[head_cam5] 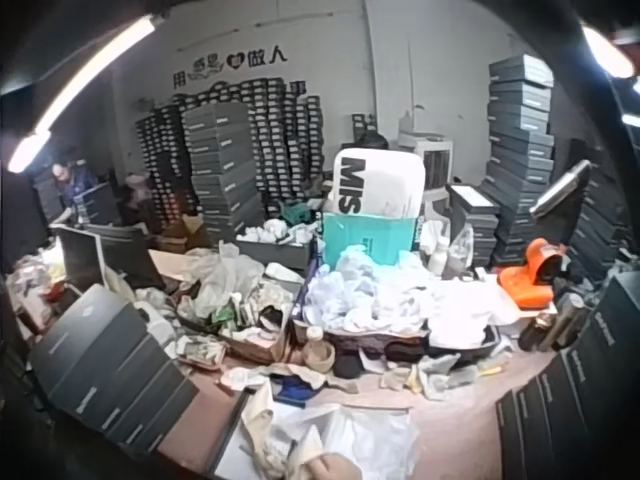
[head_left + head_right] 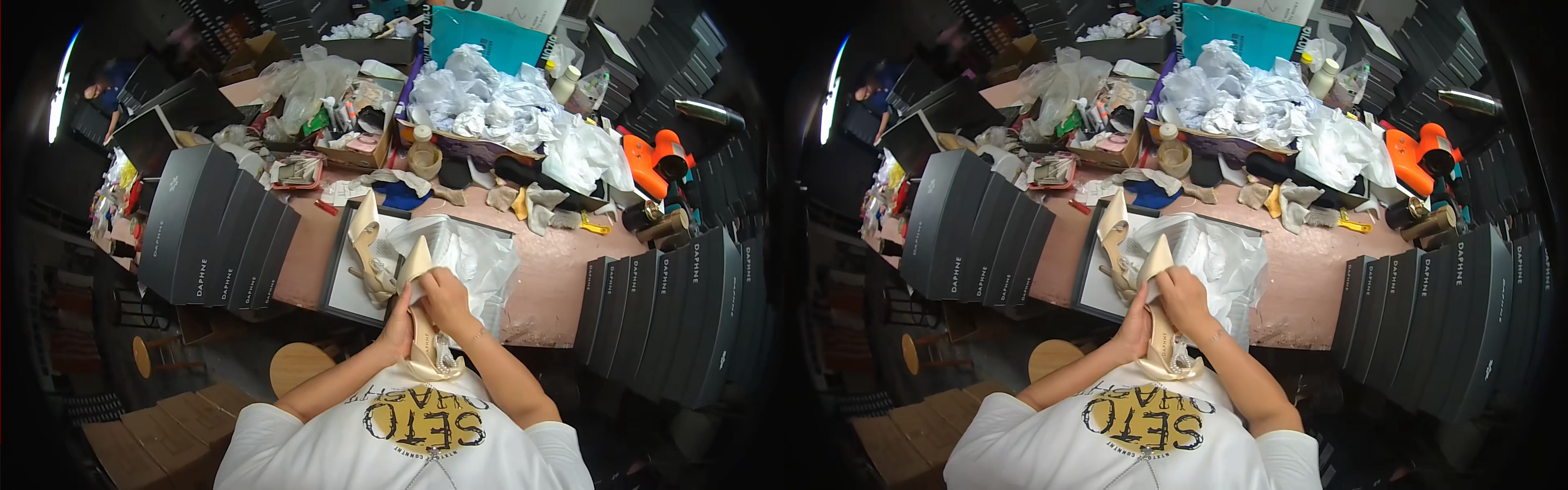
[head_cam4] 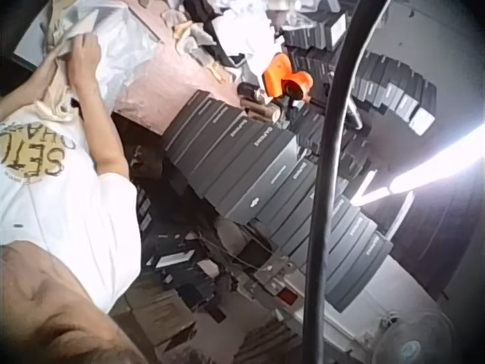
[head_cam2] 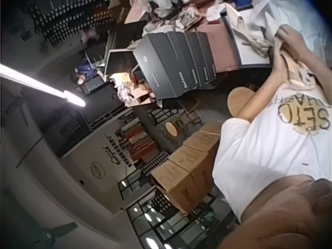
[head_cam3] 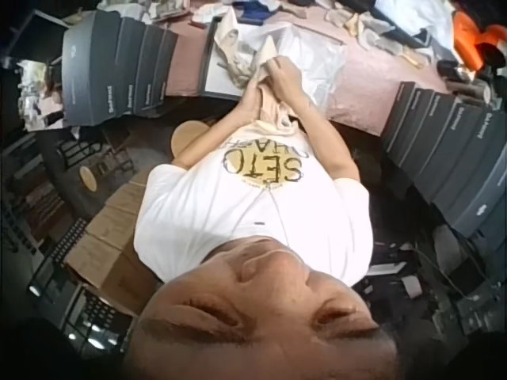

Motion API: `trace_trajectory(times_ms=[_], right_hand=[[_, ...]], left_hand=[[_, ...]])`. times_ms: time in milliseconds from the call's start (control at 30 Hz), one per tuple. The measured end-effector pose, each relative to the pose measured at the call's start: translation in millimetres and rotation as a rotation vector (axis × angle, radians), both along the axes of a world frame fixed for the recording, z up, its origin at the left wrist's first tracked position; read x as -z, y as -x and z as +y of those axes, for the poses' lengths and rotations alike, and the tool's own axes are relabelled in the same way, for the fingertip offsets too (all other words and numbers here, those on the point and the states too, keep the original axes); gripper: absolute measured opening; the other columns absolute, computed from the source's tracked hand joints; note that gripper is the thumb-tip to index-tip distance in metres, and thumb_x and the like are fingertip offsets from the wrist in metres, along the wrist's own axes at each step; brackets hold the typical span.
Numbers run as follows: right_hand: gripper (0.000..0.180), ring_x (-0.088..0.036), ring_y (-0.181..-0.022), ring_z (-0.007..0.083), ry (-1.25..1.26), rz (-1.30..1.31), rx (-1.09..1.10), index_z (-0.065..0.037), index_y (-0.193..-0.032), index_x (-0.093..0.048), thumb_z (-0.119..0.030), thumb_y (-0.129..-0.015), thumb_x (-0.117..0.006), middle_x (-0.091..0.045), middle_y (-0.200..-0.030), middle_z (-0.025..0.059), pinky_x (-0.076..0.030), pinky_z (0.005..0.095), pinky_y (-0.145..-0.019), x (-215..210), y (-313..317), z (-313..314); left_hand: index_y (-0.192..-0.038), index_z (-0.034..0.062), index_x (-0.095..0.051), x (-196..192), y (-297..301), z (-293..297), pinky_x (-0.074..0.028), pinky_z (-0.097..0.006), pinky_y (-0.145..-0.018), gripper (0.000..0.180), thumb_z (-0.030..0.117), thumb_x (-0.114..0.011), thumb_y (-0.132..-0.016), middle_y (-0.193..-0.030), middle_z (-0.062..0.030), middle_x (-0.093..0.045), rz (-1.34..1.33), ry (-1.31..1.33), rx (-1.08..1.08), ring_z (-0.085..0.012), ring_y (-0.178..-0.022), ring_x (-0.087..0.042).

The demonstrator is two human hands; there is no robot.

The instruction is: Packing high-heeled shoes into boxes with protective tissue paper.

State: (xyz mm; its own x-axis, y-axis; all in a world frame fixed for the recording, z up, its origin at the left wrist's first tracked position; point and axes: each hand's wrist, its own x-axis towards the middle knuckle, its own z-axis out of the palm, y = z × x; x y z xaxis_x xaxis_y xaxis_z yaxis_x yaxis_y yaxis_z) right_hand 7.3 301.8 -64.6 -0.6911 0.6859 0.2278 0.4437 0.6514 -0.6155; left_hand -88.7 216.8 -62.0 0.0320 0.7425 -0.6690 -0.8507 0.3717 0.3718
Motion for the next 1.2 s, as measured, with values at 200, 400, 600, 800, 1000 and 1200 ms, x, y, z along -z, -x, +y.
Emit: trace_trajectory(times_ms=[200,400,600,800,1000,1200], right_hand=[[0.084,-0.039,-0.127,0.0346,0.178,-0.184,-0.088,-0.016,-0.140,-0.034,-0.015,-0.065,-0.072,-0.038,-0.136,0.0262,-0.038,0.0451,-0.097,6.5,-9.2,23.6],[0.049,-0.059,-0.091,0.0307,-0.289,-0.563,-0.021,-0.014,-0.120,-0.050,-0.016,-0.074,-0.069,-0.062,-0.094,0.0086,-0.041,0.0486,-0.086,114.7,-76.8,70.7],[0.039,-0.060,-0.077,0.0306,0.362,-0.176,0.079,-0.011,-0.111,-0.051,-0.016,-0.076,-0.067,-0.060,-0.081,0.0107,-0.047,0.0413,-0.069,-22.2,-33.1,30.3],[0.036,-0.061,-0.080,0.0328,0.162,0.007,-0.003,-0.007,-0.111,-0.051,-0.013,-0.077,-0.064,-0.059,-0.098,0.0146,-0.051,0.0399,-0.065,-14.1,-9.5,-10.8],[0.052,-0.058,-0.092,0.0300,-0.073,-0.058,0.052,-0.008,-0.122,-0.050,-0.012,-0.073,-0.069,-0.054,-0.109,0.0175,-0.047,0.0371,-0.078,-3.9,-34.5,-0.3],[0.073,-0.060,-0.092,0.0346,0.181,0.247,0.362,-0.005,-0.135,-0.039,-0.011,-0.071,-0.074,-0.058,-0.111,0.0194,-0.049,0.0345,-0.077,-9.7,-31.4,11.4]], left_hand=[[-0.106,0.0101,-0.054,39.1,3.3,-16.9,-0.050,-0.031,-0.065,0.055,0.060,-0.038,-0.091,-0.087,-0.0070,-0.058,-0.058,0.096,0.133,-0.0185,-0.074,-0.059],[-0.114,0.0094,-0.052,26.5,23.9,-6.5,-0.051,-0.034,-0.065,0.062,0.064,-0.043,-0.086,-0.086,-0.0091,-0.058,-0.177,0.153,0.154,-0.0219,-0.076,-0.060],[-0.114,0.0098,-0.054,18.1,23.4,-8.0,-0.051,-0.040,-0.076,0.058,0.059,-0.043,-0.087,-0.094,-0.0114,-0.060,-0.113,0.188,0.069,-0.0246,-0.084,-0.061],[-0.126,0.0085,-0.042,16.7,3.3,7.7,-0.046,-0.038,-0.091,0.054,0.051,-0.039,-0.093,-0.115,-0.0105,-0.055,-0.043,-0.042,0.028,-0.0234,-0.105,-0.056],[-0.119,0.0085,-0.046,8.9,-9.3,9.3,-0.049,-0.036,-0.083,0.047,0.048,-0.036,-0.095,-0.111,-0.0103,-0.056,-0.025,-0.111,0.133,-0.0210,-0.098,-0.058],[-0.092,0.0019,-0.058,12.6,-17.2,17.6,-0.051,-0.027,-0.056,0.035,0.032,-0.042,-0.095,-0.067,-0.0069,-0.061,0.316,-0.239,0.439,-0.0158,-0.056,-0.060]])
